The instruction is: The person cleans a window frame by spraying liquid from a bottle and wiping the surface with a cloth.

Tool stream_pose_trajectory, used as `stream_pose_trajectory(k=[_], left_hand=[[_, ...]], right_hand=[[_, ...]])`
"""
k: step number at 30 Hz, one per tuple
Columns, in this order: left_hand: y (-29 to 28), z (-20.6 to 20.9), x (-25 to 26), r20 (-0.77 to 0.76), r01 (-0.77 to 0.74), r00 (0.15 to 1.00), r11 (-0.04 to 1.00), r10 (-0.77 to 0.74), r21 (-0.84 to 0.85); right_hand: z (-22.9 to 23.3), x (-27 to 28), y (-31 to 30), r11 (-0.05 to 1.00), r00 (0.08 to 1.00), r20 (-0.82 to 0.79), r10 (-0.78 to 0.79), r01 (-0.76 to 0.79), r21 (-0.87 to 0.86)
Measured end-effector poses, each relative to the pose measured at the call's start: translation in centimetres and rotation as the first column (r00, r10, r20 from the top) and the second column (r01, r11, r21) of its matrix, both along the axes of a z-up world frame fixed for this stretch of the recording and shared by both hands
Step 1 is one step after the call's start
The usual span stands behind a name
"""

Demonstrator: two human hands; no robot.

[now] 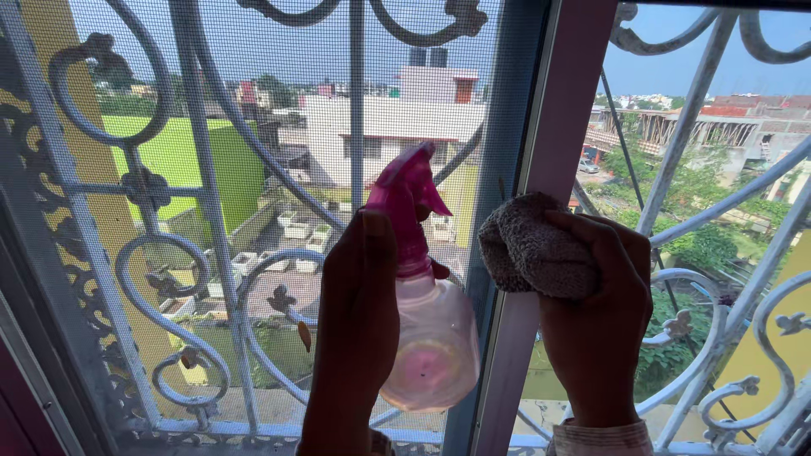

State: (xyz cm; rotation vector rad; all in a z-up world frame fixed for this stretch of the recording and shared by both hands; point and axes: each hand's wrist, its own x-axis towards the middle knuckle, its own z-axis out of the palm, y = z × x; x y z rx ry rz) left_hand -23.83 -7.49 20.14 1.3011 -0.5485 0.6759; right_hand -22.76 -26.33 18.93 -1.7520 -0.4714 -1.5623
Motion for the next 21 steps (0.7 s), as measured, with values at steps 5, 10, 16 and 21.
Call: stream_pose_trajectory(k=[5, 10, 16, 21], left_hand=[[-0.5, 0.7, 0.0, -0.017, -0.002, 1.0, 1.0, 0.002, -0.016], [-0.2, 0.2, 0.2, 0.027, -0.117, 0.993, 0.993, 0.116, 0.03], [-0.2, 2.4, 0.8, -0.054, -0.089, 0.995, 0.996, 0.087, -0.031], [-0.7, 2.1, 1.7, 0.043, -0.089, 0.995, 0.994, 0.091, -0.064]], right_hand=[[0.1, -0.3, -0.1, 1.0, 1.0, -0.016, -0.026, 0.026, -0.007], [0.7, -1.2, -0.9, 0.999, 0.993, -0.118, -0.025, 0.022, -0.027], [2.0, -0.9, -0.5, 0.994, 0.998, -0.05, -0.032, 0.037, 0.107], [1.9, 0.6, 0.1, 0.998, 0.996, 0.063, -0.055, 0.055, -0.008]])
